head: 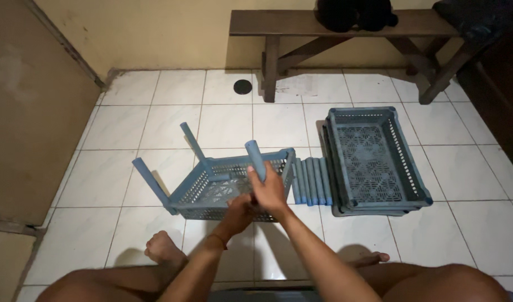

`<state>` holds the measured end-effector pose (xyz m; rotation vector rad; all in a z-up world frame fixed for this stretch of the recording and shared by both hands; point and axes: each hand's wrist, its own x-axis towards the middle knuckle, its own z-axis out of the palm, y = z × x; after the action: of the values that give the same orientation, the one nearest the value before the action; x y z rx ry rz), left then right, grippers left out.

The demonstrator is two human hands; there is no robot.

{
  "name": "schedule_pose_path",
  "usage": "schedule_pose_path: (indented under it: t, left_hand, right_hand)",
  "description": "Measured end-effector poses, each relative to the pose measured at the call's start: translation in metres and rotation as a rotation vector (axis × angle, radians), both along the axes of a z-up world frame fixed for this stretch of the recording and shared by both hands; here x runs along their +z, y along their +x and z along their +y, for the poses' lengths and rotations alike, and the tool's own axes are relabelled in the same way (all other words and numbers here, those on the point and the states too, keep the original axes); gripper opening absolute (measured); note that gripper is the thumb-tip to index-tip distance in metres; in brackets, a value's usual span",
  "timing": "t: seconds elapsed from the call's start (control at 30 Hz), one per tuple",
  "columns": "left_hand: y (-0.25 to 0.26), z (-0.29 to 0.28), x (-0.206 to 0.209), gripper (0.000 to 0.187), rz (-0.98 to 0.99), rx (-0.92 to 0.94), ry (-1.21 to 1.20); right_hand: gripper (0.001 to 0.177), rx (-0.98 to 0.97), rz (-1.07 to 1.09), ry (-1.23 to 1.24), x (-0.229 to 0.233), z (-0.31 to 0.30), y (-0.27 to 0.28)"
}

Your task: The person sits on a tiled floor and assembles a blue plastic basket by inserting cylindrical legs into the basket's corner sockets. The person repeatedly picks up legs, aligns them with the basket, and pushes them into place, occasionally adjusting the basket's orientation.

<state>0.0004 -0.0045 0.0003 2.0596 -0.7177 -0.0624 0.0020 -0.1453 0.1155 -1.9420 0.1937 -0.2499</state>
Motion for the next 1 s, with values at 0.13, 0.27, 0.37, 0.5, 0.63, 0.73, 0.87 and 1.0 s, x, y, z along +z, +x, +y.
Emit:
schedule_pose_path:
  t: [0.13,0.27,0.37,0.5,0.63,0.73,0.87,1.0]
  left_hand:
    - [-0.007,0.003,0.012,0.027,0.027,0.038,0.059]
    - [-0.010,0.004,0.022,0.024,0.107,-0.025,0.012]
    - [-0.009,0.003,0.024,0.019,0.076,-0.008,0.088]
    - [-0.007,-0.002,0.021,0.026,0.092,0.021,0.089]
    - [0.001,-0.003,0.023,0.023,-0.013,0.067,0.116]
    - [-0.001,0.000,0.021,0.030,-0.052,-0.040,-0.057]
    - [-0.003,0.000,0.020,0.018,-0.110,0.009,0.096]
    - [-0.011,-0.001,0.019,0.017,0.059,0.016,0.081]
  right_hand:
    - [0.041,0.196,0.129,0.215,-0.020,-0.016,0.014]
    - [0.040,0.409,0.406,0.602,-0.029,-0.038,0.019]
    - [0.038,0.337,0.347,0.518,-0.027,-0.037,0.019]
    - [0.037,-0.030,-0.083,-0.065,-0.017,-0.018,0.011]
    - [0.044,-0.194,-0.282,-0.035,-0.005,0.004,-0.004]
    - [0.043,-0.169,-0.199,0.011,-0.008,0.009,-0.015]
    - [0.041,-0.092,-0.069,-0.023,-0.028,0.001,-0.006]
    - [0.056,0.095,0.145,0.022,-0.051,-0.020,0.008]
